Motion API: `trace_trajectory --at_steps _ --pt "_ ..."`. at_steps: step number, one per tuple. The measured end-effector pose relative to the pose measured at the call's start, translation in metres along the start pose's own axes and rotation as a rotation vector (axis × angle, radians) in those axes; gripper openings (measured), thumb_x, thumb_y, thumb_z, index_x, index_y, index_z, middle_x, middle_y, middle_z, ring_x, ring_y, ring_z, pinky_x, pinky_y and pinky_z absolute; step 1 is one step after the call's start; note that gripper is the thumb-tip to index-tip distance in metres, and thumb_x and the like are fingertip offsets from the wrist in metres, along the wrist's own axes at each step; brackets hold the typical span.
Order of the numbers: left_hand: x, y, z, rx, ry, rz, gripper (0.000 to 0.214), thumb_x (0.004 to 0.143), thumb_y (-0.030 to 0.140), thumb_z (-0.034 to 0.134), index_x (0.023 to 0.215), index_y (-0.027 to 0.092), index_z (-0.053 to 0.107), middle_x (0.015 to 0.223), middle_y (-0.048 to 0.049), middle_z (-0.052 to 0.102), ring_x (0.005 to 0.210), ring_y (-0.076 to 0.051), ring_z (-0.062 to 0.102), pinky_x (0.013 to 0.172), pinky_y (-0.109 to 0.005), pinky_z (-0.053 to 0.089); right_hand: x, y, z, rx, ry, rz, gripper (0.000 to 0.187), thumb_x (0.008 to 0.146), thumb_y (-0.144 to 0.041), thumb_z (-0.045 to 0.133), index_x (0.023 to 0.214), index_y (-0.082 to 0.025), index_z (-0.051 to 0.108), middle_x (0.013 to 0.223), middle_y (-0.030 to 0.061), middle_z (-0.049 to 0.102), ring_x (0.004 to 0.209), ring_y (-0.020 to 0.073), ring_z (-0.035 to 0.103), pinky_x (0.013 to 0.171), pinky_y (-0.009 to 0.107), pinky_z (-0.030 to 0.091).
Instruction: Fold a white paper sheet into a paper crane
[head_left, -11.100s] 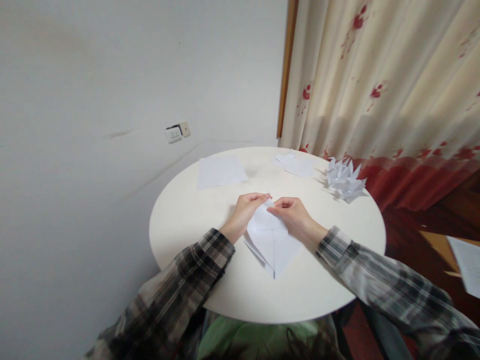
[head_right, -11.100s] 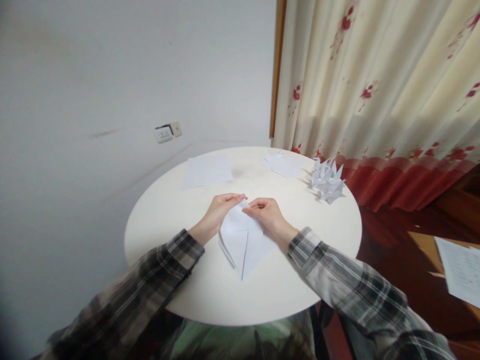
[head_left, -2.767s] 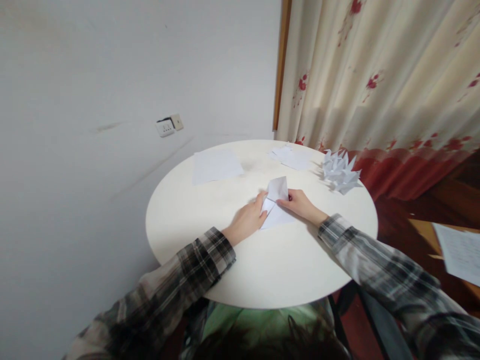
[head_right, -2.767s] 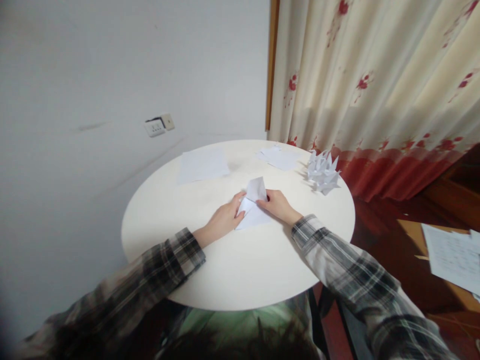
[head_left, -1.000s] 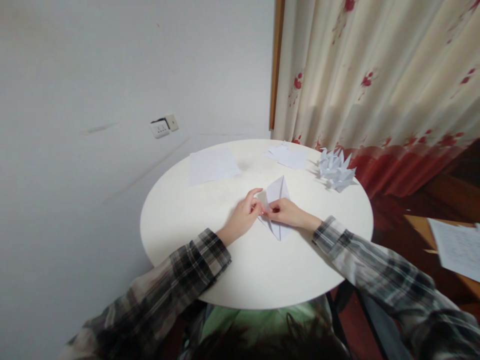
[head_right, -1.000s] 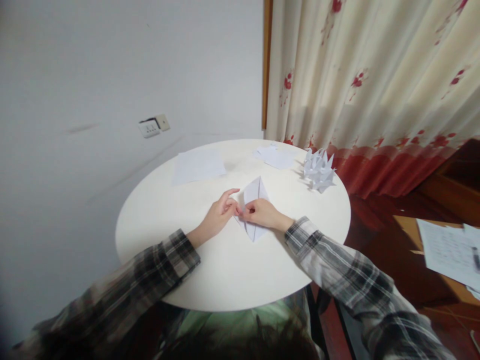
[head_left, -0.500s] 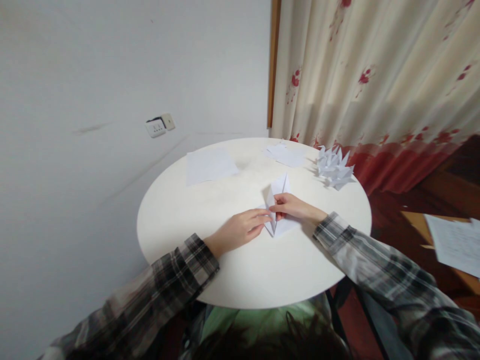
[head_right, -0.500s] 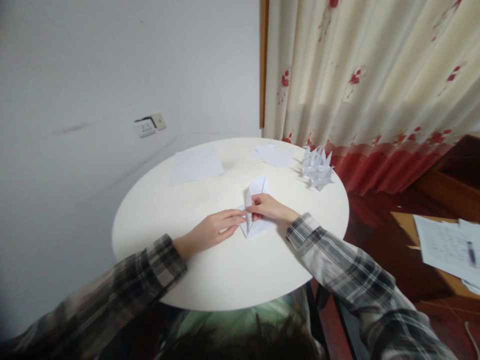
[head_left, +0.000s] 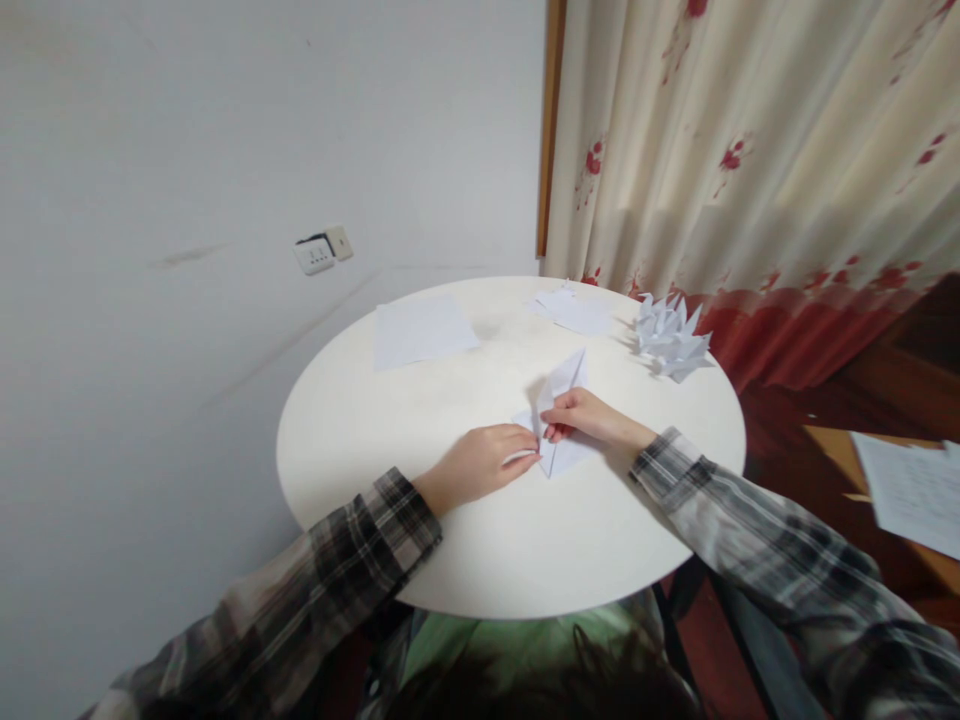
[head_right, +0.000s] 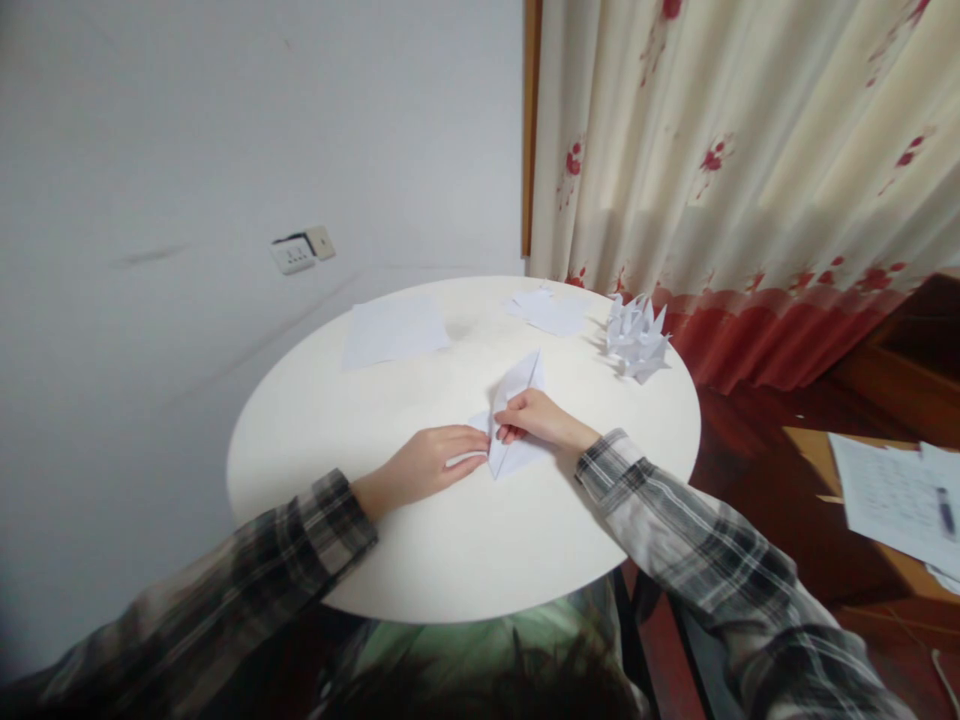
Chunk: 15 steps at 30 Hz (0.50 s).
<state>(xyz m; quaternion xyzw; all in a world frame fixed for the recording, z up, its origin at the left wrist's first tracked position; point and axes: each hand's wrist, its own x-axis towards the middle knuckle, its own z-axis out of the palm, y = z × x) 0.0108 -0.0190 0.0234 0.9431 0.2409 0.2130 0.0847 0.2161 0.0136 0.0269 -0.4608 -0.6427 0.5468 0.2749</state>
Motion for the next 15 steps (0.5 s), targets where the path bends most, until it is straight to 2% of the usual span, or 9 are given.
trace_trajectory --at_steps 5,10,15 --pt "0.004 0.011 0.005 0.137 0.068 -0.179 0.022 0.086 0.039 0.051 0.085 0.018 0.057 0.089 -0.0042 0.064 0.085 -0.019 0.060 0.075 -0.030 0.048 0.002 0.006 -0.001 0.012 -0.033 -0.061 0.027 0.074 -0.033 0.060 0.063 -0.009 0.066 0.056 0.0034 0.063 0.050 0.0080 0.053 0.056 0.022 0.042" --pt "0.008 0.019 0.009 0.268 0.082 -0.217 0.016 0.078 0.033 0.058 0.081 0.018 0.053 0.082 -0.0026 0.059 0.078 -0.019 0.057 0.069 -0.030 0.047 -0.001 0.005 0.004 -0.036 0.045 -0.083 0.029 0.073 -0.037 0.058 0.059 -0.011 0.061 0.054 0.0032 0.061 0.050 0.0094 0.052 0.054 0.023 0.041" --pt "0.008 0.020 0.010 0.282 0.089 -0.250 0.015 0.078 0.033 0.057 0.077 0.019 0.051 0.079 -0.0012 0.056 0.076 -0.018 0.056 0.065 -0.029 0.046 -0.012 0.001 0.009 -0.357 0.210 -0.193 0.032 0.077 -0.034 0.050 0.052 -0.015 0.051 0.048 -0.0017 0.050 0.047 0.0079 0.041 0.048 0.022 0.031"
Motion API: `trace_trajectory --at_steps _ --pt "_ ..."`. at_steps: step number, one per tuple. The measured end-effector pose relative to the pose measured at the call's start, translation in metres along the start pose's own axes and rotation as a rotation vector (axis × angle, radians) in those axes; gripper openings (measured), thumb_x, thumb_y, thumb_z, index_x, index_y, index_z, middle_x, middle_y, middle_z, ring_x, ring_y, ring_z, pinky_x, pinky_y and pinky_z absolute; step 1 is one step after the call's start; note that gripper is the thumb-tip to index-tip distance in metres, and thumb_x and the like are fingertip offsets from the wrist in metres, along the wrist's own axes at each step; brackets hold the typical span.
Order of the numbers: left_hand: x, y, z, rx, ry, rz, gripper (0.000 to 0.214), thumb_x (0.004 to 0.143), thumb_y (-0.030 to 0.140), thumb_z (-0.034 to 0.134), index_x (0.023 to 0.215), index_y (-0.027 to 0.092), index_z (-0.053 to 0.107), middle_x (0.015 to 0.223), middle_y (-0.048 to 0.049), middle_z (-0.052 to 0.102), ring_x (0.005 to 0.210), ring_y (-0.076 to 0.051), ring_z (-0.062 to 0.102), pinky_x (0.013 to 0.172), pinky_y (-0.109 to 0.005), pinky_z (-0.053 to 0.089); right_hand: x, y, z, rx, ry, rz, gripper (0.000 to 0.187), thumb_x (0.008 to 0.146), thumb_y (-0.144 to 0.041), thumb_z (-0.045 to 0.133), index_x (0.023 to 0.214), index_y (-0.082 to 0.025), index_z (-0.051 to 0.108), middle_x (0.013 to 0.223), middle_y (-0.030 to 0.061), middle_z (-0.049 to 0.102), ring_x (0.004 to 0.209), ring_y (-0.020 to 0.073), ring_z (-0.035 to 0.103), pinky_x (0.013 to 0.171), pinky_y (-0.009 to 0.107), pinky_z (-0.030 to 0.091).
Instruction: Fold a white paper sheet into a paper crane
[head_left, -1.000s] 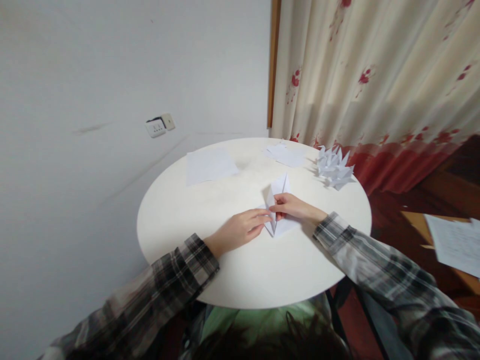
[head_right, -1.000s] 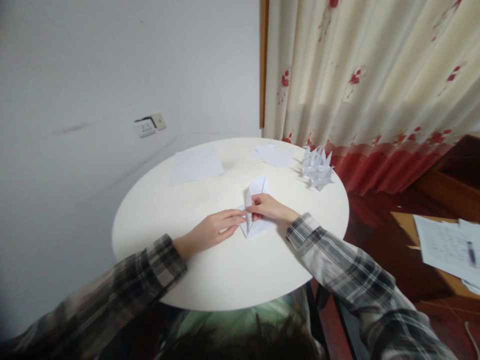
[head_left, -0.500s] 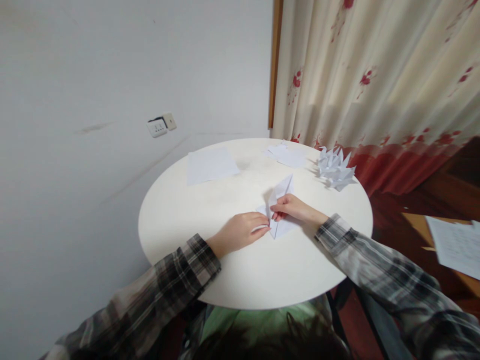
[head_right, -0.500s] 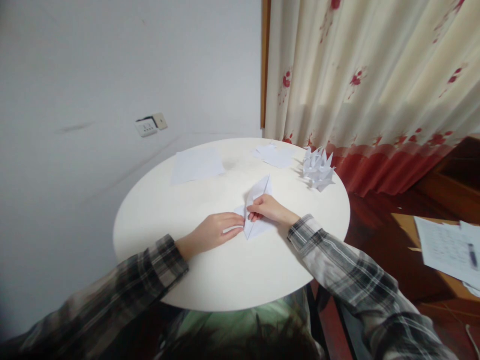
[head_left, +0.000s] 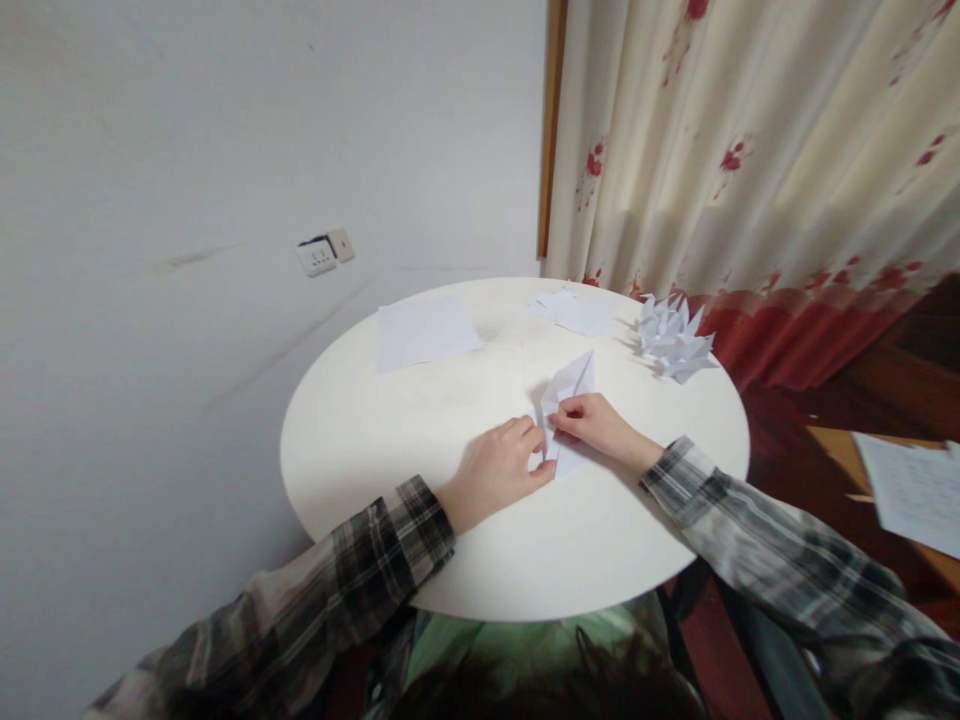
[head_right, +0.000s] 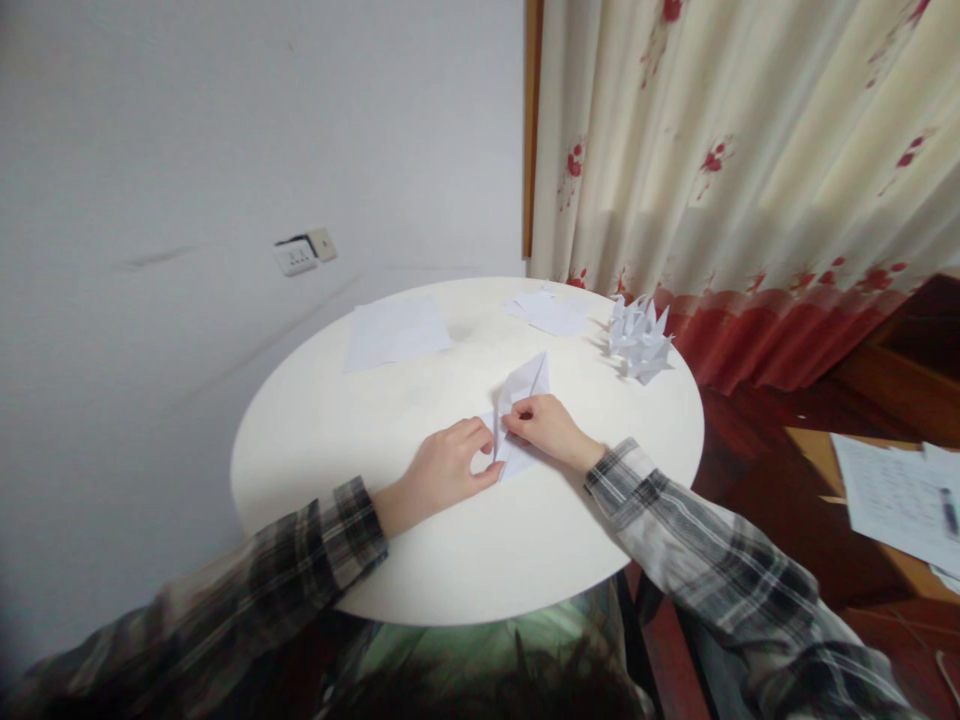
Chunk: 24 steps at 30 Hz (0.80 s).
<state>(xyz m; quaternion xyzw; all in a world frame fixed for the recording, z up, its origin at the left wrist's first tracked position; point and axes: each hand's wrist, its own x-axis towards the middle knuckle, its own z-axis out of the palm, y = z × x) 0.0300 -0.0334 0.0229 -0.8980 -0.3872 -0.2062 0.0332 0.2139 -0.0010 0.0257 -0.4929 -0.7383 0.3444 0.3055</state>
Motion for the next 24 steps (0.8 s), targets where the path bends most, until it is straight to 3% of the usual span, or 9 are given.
trace_trajectory --at_steps 4,10,14,20,24 --pt "0.000 -0.001 0.001 0.007 0.007 -0.004 0.014 0.078 0.032 0.057 0.078 0.019 0.052 0.079 -0.0017 0.056 0.077 -0.018 0.056 0.066 -0.029 0.046 -0.003 -0.003 -0.001 -0.182 0.055 -0.026 0.034 0.078 -0.033 0.047 0.049 -0.016 0.046 0.045 -0.0038 0.041 0.046 0.0077 0.033 0.046 0.023 0.024" --pt "0.000 -0.001 0.001 0.048 -0.008 0.058 0.015 0.080 0.032 0.055 0.084 0.018 0.054 0.081 -0.0036 0.058 0.080 -0.020 0.057 0.070 -0.031 0.047 -0.003 -0.003 -0.001 -0.162 0.047 0.008 0.033 0.078 -0.034 0.046 0.050 -0.016 0.049 0.048 -0.0016 0.049 0.048 0.0094 0.040 0.049 0.023 0.028" --pt "-0.001 -0.004 0.000 0.052 -0.038 0.092 0.019 0.084 0.035 0.053 0.089 0.017 0.055 0.083 -0.0047 0.059 0.081 -0.021 0.057 0.072 -0.032 0.048 -0.003 -0.001 -0.001 -0.168 0.075 0.016 0.023 0.076 -0.030 0.051 0.058 -0.017 0.052 0.051 -0.0017 0.054 0.050 0.0101 0.044 0.051 0.022 0.029" --pt "-0.002 -0.016 0.000 -0.081 -0.043 0.115 0.030 0.093 0.037 0.041 0.115 0.018 0.050 0.100 -0.0062 0.061 0.092 -0.020 0.058 0.081 -0.034 0.048 -0.002 0.000 -0.001 -0.231 0.083 0.020 0.013 0.075 -0.023 0.052 0.064 -0.017 0.055 0.055 -0.0012 0.057 0.052 0.0109 0.049 0.053 0.022 0.031" --pt "-0.003 -0.021 0.001 -0.169 -0.049 0.201 0.027 0.091 0.033 0.047 0.113 0.019 0.054 0.109 -0.0081 0.058 0.103 -0.020 0.055 0.089 -0.036 0.047 -0.002 -0.002 -0.001 -0.280 0.082 0.011 0.012 0.076 -0.022 0.053 0.065 -0.017 0.055 0.055 -0.0013 0.057 0.052 0.0107 0.048 0.053 0.022 0.030"
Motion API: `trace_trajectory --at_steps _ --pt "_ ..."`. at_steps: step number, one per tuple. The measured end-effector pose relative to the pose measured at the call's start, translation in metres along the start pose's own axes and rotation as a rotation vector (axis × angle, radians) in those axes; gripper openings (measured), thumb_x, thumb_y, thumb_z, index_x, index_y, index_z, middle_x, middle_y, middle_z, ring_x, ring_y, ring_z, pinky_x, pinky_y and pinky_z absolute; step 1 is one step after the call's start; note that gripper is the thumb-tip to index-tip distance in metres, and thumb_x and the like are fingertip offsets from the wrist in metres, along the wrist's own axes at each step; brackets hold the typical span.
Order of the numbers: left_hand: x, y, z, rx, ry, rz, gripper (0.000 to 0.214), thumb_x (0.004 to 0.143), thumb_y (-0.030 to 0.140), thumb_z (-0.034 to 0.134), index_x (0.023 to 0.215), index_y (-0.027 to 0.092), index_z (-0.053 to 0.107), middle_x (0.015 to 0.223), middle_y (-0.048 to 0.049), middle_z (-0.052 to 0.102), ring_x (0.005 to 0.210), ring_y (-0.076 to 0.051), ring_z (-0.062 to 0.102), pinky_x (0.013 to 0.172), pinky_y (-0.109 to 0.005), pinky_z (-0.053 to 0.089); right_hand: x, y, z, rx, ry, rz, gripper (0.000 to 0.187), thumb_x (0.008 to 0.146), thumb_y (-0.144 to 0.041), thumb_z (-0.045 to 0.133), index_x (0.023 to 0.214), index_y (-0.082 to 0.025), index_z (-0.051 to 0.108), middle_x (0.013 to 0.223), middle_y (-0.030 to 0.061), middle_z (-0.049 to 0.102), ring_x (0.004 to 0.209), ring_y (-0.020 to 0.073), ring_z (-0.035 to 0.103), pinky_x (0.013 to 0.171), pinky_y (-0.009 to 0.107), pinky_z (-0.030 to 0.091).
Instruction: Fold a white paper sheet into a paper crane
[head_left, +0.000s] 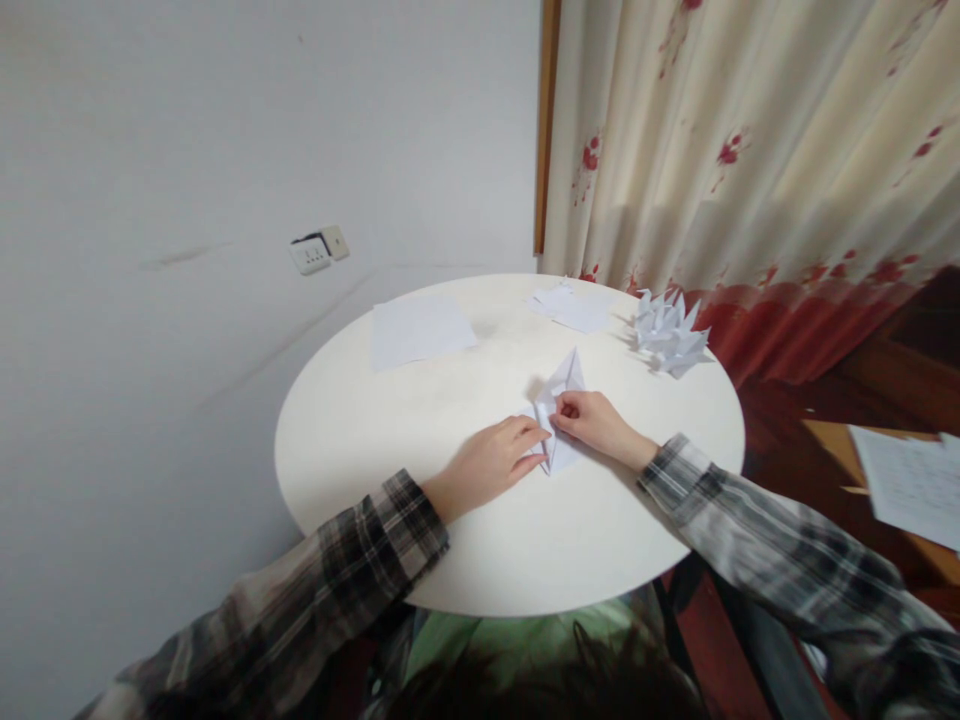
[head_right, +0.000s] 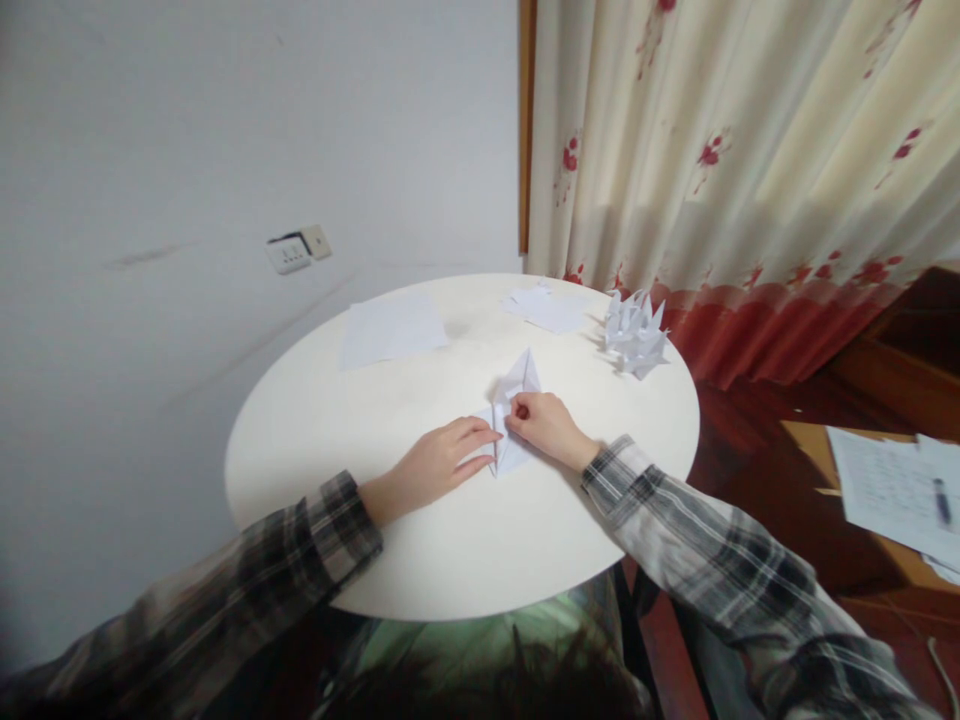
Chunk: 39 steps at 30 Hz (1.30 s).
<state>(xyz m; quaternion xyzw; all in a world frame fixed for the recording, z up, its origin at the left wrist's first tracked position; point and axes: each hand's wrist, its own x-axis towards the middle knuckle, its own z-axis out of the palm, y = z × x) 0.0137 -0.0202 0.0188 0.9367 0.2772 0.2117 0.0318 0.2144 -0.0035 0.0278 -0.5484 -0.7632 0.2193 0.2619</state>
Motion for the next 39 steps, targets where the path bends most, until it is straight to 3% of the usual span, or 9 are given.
trace_trajectory --at_steps 3,6,15,26,39 --pt "-0.001 -0.003 0.000 -0.056 0.019 0.064 0.027 0.090 0.031 0.049 0.114 0.020 0.055 0.126 -0.0097 0.051 0.116 -0.021 0.049 0.098 -0.037 0.043 0.000 0.001 0.000 -0.015 0.004 -0.018 0.012 0.075 -0.022 0.054 0.064 -0.017 0.055 0.055 -0.0020 0.054 0.052 0.0103 0.046 0.053 0.022 0.029" --pt "-0.002 -0.004 0.000 -0.106 -0.045 0.109 0.032 0.091 0.029 0.048 0.120 0.018 0.053 0.132 -0.0097 0.049 0.123 -0.020 0.045 0.104 -0.037 0.038 0.000 0.005 0.000 -0.008 0.002 -0.048 0.010 0.073 -0.021 0.055 0.063 -0.017 0.054 0.055 -0.0027 0.053 0.052 0.0098 0.046 0.053 0.022 0.029" --pt "-0.002 -0.004 0.000 -0.123 -0.145 0.108 0.034 0.092 0.028 0.044 0.123 0.017 0.052 0.133 -0.0086 0.049 0.126 -0.017 0.043 0.107 -0.036 0.035 0.003 0.009 -0.001 0.111 -0.016 -0.006 0.010 0.078 -0.024 0.052 0.070 -0.017 0.052 0.055 -0.0019 0.057 0.049 0.0097 0.049 0.054 0.022 0.033" --pt "-0.002 -0.004 -0.001 0.009 -0.175 0.143 0.037 0.094 0.029 0.039 0.125 0.012 0.049 0.134 -0.0098 0.048 0.125 -0.016 0.043 0.108 -0.031 0.034 0.001 0.010 0.001 -0.207 0.085 -0.072 0.011 0.077 -0.023 0.059 0.070 -0.016 0.057 0.065 0.0010 0.057 0.058 0.0114 0.046 0.056 0.023 0.030" --pt "-0.003 -0.001 -0.001 0.067 -0.159 0.123 0.038 0.095 0.030 0.038 0.127 0.011 0.046 0.133 -0.0107 0.049 0.123 -0.017 0.046 0.105 -0.032 0.038 0.000 0.014 0.000 -0.130 0.116 -0.017 0.015 0.077 -0.029 0.061 0.067 -0.017 0.062 0.060 -0.0006 0.059 0.055 0.0110 0.048 0.054 0.023 0.030"
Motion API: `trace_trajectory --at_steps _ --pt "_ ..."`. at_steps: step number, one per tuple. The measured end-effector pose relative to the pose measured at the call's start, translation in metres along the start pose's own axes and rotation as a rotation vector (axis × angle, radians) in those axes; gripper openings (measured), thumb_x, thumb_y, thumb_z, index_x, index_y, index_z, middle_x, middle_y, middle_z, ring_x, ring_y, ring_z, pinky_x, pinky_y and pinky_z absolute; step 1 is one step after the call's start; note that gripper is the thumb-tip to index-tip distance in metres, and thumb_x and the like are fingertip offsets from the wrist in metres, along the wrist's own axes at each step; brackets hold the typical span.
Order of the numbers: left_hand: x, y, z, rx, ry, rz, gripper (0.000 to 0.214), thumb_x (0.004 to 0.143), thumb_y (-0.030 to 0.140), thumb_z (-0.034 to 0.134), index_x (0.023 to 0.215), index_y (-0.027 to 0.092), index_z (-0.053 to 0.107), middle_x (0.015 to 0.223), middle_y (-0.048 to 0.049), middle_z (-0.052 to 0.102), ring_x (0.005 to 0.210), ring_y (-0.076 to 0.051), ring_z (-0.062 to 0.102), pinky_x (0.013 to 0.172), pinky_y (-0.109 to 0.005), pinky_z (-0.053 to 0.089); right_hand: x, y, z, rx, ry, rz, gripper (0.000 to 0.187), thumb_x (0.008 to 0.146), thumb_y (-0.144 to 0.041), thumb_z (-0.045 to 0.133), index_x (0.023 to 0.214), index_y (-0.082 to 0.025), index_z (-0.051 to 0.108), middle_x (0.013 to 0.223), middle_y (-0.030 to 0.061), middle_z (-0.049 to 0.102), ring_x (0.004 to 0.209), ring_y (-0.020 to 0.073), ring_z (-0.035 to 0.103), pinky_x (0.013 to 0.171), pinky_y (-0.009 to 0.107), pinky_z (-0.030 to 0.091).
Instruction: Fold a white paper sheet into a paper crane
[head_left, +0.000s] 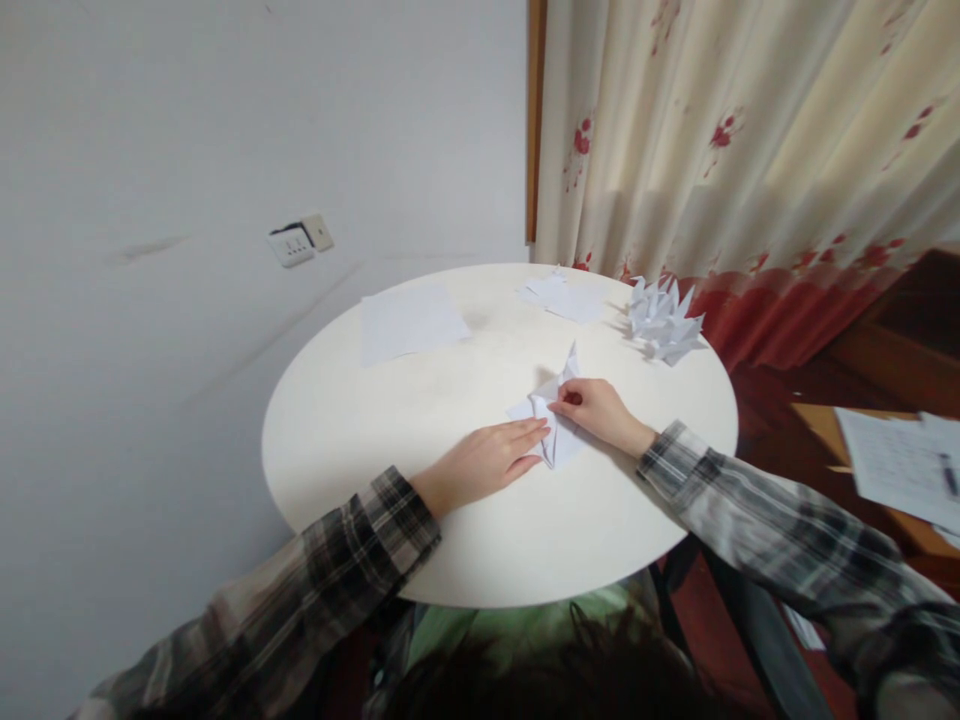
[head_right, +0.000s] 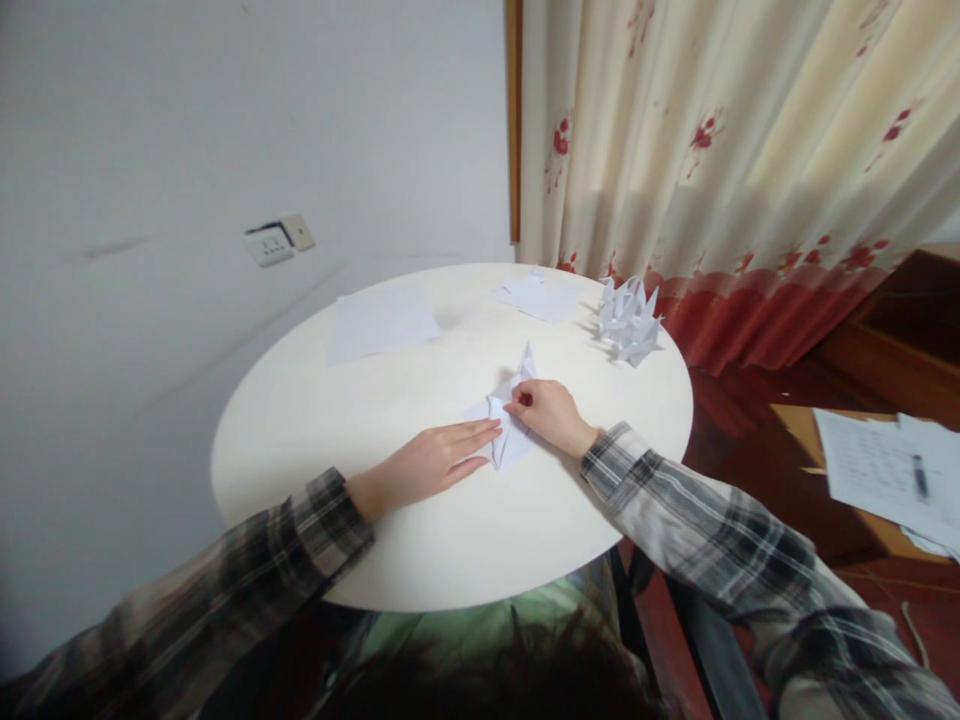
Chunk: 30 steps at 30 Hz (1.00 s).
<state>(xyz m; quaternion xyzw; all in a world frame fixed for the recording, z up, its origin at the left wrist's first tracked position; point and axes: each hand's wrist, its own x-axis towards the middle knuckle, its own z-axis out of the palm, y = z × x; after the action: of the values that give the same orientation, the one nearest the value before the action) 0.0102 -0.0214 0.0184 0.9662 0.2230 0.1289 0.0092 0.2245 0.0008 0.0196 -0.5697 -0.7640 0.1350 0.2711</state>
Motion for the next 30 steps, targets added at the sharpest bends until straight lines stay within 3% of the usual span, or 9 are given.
trace_trajectory --at_steps 30 --pt "0.0011 0.0003 -0.0017 0.043 -0.005 0.047 0.035 0.095 0.025 0.035 0.125 0.012 0.049 0.133 -0.0089 0.050 0.123 -0.016 0.046 0.104 -0.032 0.038 0.0016 -0.0016 -0.0020 0.001 -0.013 0.009 0.012 0.074 -0.024 0.061 0.066 -0.016 0.059 0.058 -0.0009 0.057 0.053 0.0099 0.045 0.054 0.022 0.029"
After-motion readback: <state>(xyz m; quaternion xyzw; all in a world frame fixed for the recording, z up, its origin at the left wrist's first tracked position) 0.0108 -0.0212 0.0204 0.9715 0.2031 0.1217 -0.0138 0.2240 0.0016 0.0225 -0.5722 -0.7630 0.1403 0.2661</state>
